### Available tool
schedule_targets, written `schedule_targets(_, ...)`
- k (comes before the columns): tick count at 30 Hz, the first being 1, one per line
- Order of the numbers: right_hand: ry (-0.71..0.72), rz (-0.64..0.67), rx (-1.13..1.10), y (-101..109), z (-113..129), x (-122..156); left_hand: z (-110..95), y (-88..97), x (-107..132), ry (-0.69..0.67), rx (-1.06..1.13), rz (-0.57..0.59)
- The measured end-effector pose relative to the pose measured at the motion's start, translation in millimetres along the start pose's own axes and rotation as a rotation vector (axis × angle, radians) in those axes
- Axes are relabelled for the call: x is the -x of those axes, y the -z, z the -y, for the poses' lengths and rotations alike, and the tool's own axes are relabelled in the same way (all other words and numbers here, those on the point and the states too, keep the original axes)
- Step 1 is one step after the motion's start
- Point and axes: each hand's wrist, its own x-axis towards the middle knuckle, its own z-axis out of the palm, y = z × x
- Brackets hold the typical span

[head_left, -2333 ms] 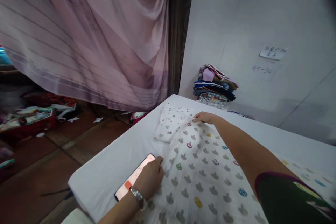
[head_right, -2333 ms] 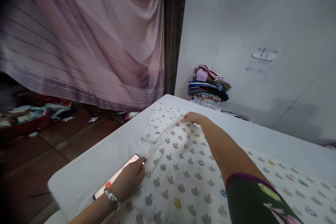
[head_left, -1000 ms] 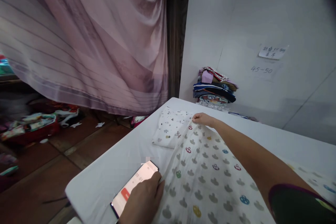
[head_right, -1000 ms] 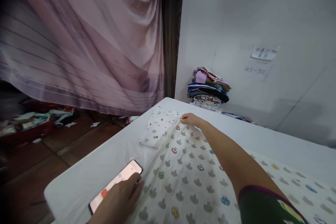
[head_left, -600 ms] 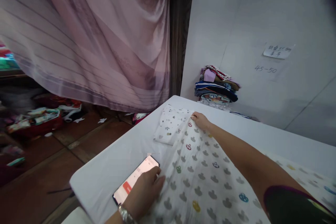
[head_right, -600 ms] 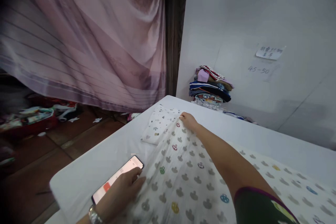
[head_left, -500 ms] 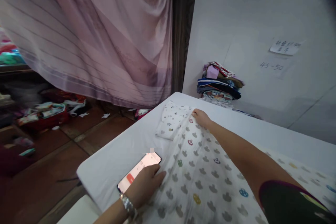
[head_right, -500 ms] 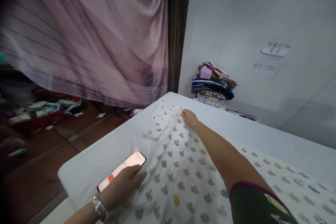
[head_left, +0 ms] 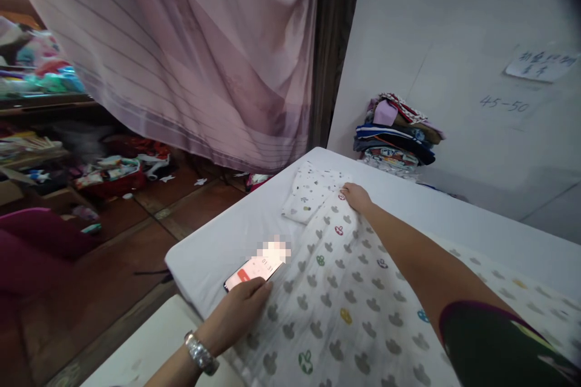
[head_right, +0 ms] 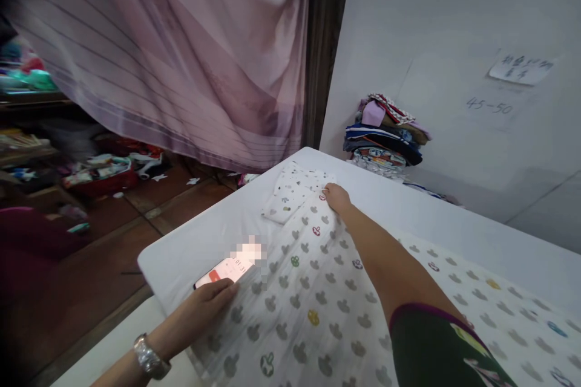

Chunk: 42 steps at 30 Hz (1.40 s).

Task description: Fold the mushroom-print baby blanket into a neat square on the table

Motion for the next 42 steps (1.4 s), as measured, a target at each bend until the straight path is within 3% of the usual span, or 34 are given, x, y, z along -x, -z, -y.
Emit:
schedule_targets(11, -0.071, -0.162, -0.021, 6, 12, 12, -10, -6.8, 22, -0.077, -0.452, -0.233)
schedule_targets(17, -0.055, -0.137, -0.020, 0, 12, 15, -10, -22.5, 31, -0.077, -0.594, -0.262)
schedule_targets(23, -0.015, -0.076, 0.007, 5, 18, 16, -6, -26.8, 26, -0.051, -0.627, -0.255)
schedule_targets(26, 0.161, -0.103, 0.004, 9, 30, 29, -7, -27.8, 27, -0.062, -0.653, -0.251)
schedule_targets(30, 0.725, 0.010, -0.041, 8, 57, 60, -14, -30.4, 32, -0.064, -0.704, -0.226)
schedule_targets(32, 0.894, 0.102, -0.023, 6, 69, 73, -19, -31.7, 34, -0.070, -0.731, -0.211)
schedule_targets(36, 0.983, 0.102, 0.103, 4, 81, 82, -25, -33.3, 39, -0.101, -0.752, -0.211)
schedule_targets(42, 1.005, -0.164, 0.214, -1, 67, 95, -28, -22.6, 43, -0.112, -0.657, -0.178)
